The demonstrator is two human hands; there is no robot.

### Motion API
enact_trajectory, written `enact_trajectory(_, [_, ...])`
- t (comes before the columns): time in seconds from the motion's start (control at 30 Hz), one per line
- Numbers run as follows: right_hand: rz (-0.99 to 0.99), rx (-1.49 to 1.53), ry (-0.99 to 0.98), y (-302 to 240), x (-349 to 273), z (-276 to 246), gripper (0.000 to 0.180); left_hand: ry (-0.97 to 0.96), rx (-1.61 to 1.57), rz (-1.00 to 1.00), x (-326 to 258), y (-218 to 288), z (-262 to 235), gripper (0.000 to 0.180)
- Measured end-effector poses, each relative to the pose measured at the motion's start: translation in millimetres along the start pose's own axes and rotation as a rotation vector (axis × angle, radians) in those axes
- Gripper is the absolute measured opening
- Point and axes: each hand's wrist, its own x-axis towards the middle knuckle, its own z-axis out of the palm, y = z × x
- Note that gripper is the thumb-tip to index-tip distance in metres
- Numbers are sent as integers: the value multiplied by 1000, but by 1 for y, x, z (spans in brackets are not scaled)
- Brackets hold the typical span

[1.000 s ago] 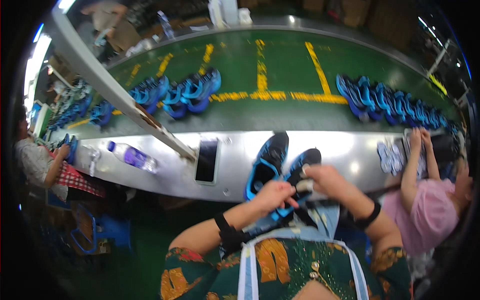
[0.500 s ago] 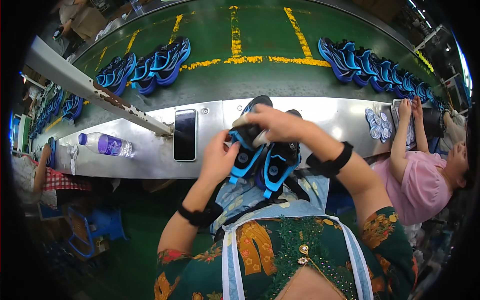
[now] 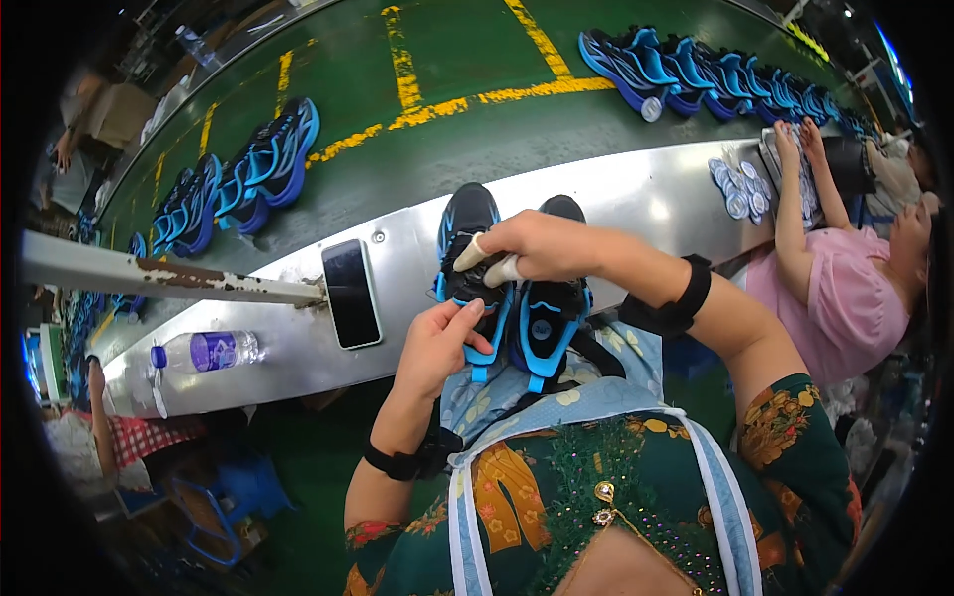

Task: Wiping and cleaning sneakers at a production line station.

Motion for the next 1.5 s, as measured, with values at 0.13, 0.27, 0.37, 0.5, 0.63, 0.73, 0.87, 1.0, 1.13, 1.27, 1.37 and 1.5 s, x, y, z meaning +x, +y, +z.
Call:
enact_trajectory(0.13, [56,-572,249,-4,8,30,24,26,-81,7,4,-3,6,33])
enact_trajectory(0.27, [195,-492,206,-10,3,21,22,105,502,460,-3,-8,13,30])
enact_trajectory(0.37, [35,-214,290,0,-36,0,25,162,1092,721,-15,-28,30,32])
enact_trajectory(0.5, [249,-227,173,-14,-82,-23,31,56,892,468,-21,-17,31,37])
enact_trajectory(0.63, [100,-178,278,8,-109,2,30,-351,695,537,-20,18,16,38])
enact_trajectory(0.73, [114,-565,668,13,-105,45,25,-35,177,337,1,42,1,30])
enact_trajectory(0.87, [174,-387,348,7,-99,39,31,44,585,643,37,-2,-1,25])
enact_trajectory(1.0, [302,-496,277,0,-107,39,30,130,606,696,38,-11,19,22])
enact_trajectory(1.13, [361,-505,440,12,-104,37,32,6,559,697,41,1,11,22])
enact_trajectory(1.27, [230,-332,449,14,-111,30,33,-212,599,868,55,1,9,25])
enact_trajectory(1.37, [404,-482,482,6,-112,44,30,-157,610,710,49,5,16,23])
enact_trajectory(1.5, [315,-463,464,5,-120,41,26,83,594,721,41,-14,23,24])
